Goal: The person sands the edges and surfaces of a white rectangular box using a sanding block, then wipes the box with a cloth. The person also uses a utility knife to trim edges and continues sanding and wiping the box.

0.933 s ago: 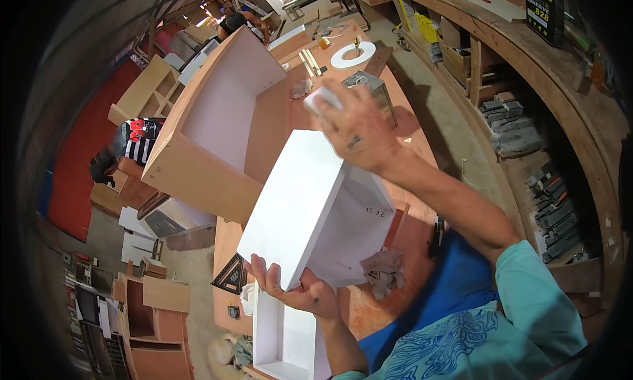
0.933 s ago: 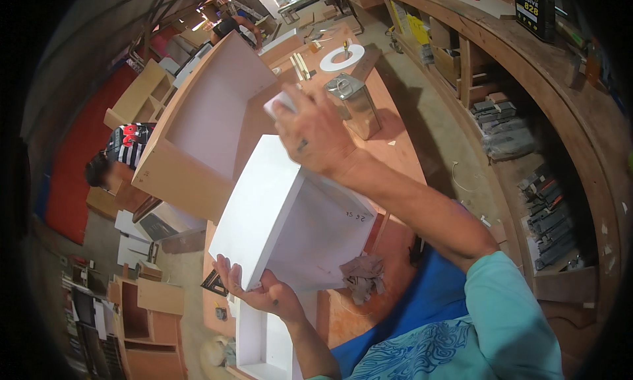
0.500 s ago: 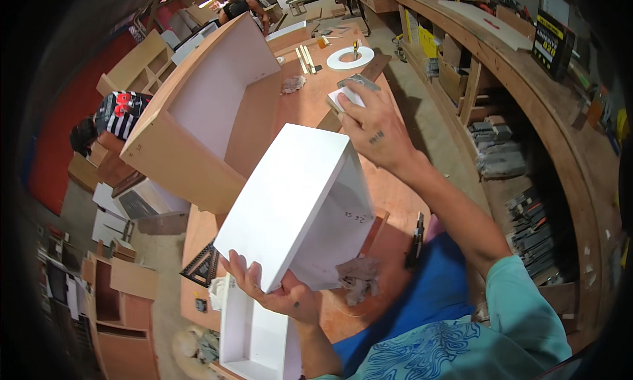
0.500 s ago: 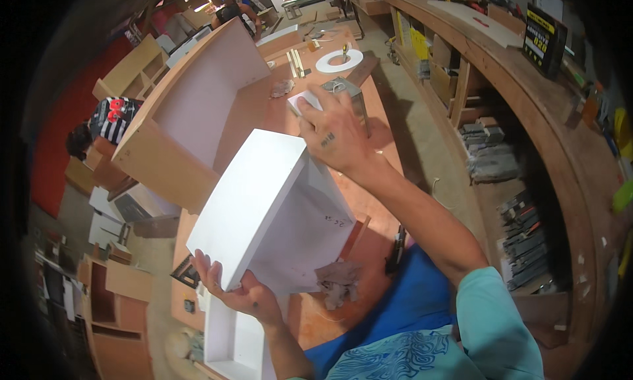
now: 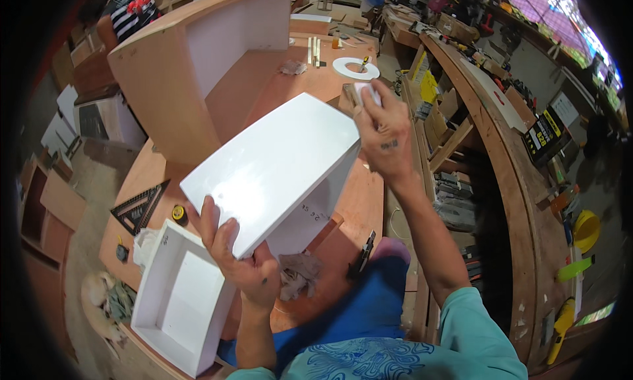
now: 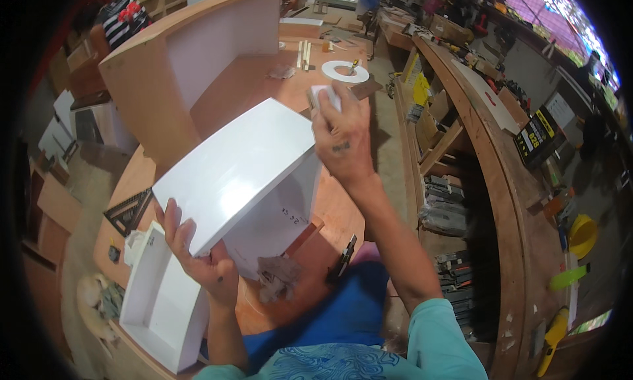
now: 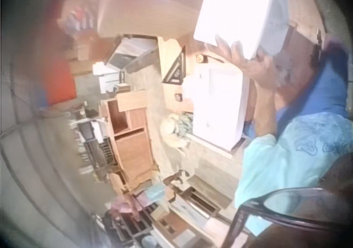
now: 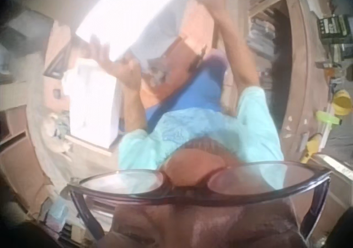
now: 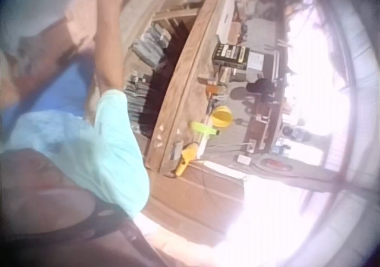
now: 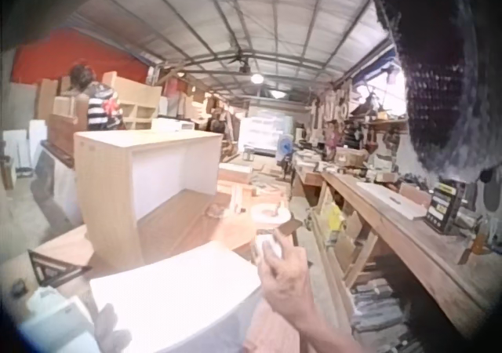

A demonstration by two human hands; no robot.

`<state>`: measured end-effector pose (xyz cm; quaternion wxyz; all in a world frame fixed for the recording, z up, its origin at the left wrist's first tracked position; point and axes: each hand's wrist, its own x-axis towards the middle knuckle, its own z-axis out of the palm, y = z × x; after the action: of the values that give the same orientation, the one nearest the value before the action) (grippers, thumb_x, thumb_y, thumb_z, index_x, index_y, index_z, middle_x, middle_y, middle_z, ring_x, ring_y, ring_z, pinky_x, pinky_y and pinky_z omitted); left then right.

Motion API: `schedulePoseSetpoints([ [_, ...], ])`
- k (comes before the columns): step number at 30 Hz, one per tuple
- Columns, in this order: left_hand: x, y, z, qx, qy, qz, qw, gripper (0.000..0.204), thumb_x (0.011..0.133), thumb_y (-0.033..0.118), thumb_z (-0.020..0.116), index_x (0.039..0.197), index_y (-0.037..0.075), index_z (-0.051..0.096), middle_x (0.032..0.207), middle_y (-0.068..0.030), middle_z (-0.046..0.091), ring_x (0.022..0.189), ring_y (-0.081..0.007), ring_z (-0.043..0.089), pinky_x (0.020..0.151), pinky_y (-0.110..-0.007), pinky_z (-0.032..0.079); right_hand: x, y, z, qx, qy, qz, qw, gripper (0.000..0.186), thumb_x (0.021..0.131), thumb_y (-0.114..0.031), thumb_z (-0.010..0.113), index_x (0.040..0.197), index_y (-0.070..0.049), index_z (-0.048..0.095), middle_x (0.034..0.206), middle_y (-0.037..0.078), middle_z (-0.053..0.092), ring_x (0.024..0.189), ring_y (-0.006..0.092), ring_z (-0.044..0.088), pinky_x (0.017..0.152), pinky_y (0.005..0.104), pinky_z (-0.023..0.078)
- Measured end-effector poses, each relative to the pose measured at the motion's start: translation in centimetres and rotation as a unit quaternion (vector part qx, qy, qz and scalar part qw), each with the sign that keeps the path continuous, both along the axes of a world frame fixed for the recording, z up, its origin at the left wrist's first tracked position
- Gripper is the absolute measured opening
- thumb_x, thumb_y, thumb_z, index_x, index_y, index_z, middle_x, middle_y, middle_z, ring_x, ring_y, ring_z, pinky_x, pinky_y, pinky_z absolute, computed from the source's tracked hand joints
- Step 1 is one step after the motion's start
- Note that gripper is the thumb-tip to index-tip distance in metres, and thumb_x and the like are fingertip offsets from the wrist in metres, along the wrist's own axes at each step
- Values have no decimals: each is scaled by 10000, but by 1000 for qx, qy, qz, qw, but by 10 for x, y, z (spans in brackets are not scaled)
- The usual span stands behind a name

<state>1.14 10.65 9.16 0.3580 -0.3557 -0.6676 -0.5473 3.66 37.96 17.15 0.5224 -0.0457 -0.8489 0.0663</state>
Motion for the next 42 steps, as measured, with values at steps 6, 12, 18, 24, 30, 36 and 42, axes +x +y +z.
schedulePoseSetpoints([
  [6, 0, 4, -4, 16, -19, -5, 1000, 732, 618, -151, 563, 1291, 110, 444, 1560, -231, 375, 1530, -516, 111, 1227, -630, 170, 62, -75, -24, -42, -27, 63, 997, 334, 876, -11, 676, 1204, 47, 693, 1381, 285, 565, 1104, 387, 567, 967, 434, 466],
  [12, -4, 8, -5, 23, -2, -10, 1000, 740, 588, -179, 569, 1266, 93, 450, 1558, -232, 381, 1529, -515, 122, 1215, -631, 194, 38, -85, -10, -4, -65, 71, 995, 326, 877, -8, 673, 1197, 56, 691, 1386, 298, 552, 1135, 402, 555, 988, 439, 450],
  [18, -1, 8, -3, 24, -18, -5, 1000, 713, 652, -154, 583, 1311, 69, 428, 1582, -269, 332, 1523, -522, 146, 1220, -616, 169, 29, -78, 4, -7, -63, 39, 997, 347, 887, -15, 674, 1222, 76, 672, 1386, 310, 544, 1176, 420, 543, 1009, 442, 440],
  [24, 3, 14, -5, 33, -27, 4, 999, 751, 658, -74, 659, 1357, 46, 409, 1596, -295, 294, 1509, -543, 167, 1201, -638, 182, 64, -147, -9, 24, -108, 113, 987, 362, 891, 4, 655, 1245, 79, 660, 1399, 312, 532, 1171, 436, 534, 1018, 477, 430],
  [30, 2, 12, -3, 23, -32, 2, 999, 762, 655, -155, 596, 1371, 30, 414, 1591, -288, 304, 1509, -546, 162, 1208, -615, 195, 21, -120, 19, -30, -77, 113, 990, 420, 844, 12, 692, 1260, 58, 664, 1432, 336, 495, 1141, 423, 533, 992, 505, 428],
  [36, 3, 12, 0, 25, 4, 63, 998, 544, 835, 103, 757, 1287, 2, 471, 1544, -283, 403, 1470, -564, 251, 1158, -701, 213, 78, -178, 6, 63, -168, 155, 971, 447, 844, 8, 675, 1287, 51, 636, 1396, 374, 486, 1073, 404, 542, 936, 496, 434],
  [42, 1, 12, -4, 27, 3, 67, 997, 562, 876, 139, 738, 1330, -13, 444, 1546, -300, 385, 1471, -570, 239, 1146, -715, 215, 28, -163, 16, 39, -113, 128, 985, 381, 887, -9, 670, 1264, 45, 655, 1373, 294, 545, 1146, 402, 550, 966, 447, 443],
])
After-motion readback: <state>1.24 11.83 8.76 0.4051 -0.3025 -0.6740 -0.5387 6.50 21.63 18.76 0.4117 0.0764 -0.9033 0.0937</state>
